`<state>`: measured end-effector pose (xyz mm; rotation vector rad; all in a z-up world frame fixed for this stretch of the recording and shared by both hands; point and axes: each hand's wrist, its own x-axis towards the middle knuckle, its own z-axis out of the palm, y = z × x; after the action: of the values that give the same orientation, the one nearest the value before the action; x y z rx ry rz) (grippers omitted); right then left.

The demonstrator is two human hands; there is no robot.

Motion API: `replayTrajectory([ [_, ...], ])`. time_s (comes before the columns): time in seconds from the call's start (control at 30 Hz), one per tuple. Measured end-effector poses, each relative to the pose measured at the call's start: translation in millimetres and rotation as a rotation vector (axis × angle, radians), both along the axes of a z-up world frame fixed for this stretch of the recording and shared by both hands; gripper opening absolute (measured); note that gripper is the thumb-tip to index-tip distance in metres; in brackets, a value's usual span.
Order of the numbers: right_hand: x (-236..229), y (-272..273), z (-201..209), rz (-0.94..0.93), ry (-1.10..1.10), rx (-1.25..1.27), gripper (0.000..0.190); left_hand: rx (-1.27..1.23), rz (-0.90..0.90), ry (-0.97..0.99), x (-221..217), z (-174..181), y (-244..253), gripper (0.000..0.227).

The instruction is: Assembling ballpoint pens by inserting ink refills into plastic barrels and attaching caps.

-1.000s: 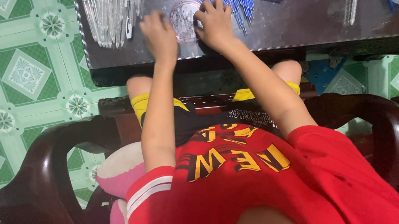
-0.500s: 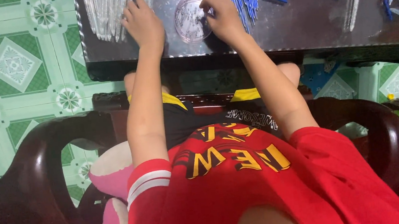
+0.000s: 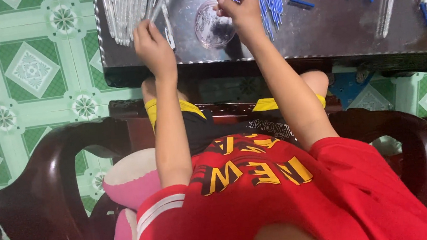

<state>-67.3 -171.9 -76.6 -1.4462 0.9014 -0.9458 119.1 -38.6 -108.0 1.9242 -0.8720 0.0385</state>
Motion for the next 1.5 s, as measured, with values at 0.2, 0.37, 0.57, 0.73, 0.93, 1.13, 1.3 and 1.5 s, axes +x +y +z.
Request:
replayTrajectory([
  [0.2, 17, 14, 23, -0.053, -0.475, 0.359, 0.025, -0.307, -0.058, 0.202, -28, 27, 61, 0.019],
  [0.37, 19, 27, 39, 0.034, -0.614, 0.147, 0.020, -0.254, -0.191, 0.170, -42, 41, 86, 0.018],
  [0.57, -5, 35, 38, -0.079, -0.638, 0.246, 0.021, -0.272, -0.181, 0.164, -52, 40, 86, 0.019],
  [0.73, -27, 36, 28, -0.098, -0.747, 0.262, 0.021, -0.297, -0.204, 0.174, -65, 41, 87, 0.021],
  [0.93, -43, 44, 35, -0.091, -0.680, 0.197, 0.016, -0.311, -0.202, 0.228, -76, 37, 89, 0.019],
  [1.13, -50, 52, 36, -0.085, -0.612, 0.204, 0.018, -0.313, -0.168, 0.288, -82, 27, 93, 0.017],
  [1.3, -55, 54, 35, -0.042, -0.608, 0.179, 0.017, -0.342, -0.117, 0.438, -92, 19, 93, 0.017],
  [1.5, -65, 54, 39, -0.053, -0.577, 0.109, 0.014, -0.324, -0.079, 0.573, -103, 17, 85, 0.017],
])
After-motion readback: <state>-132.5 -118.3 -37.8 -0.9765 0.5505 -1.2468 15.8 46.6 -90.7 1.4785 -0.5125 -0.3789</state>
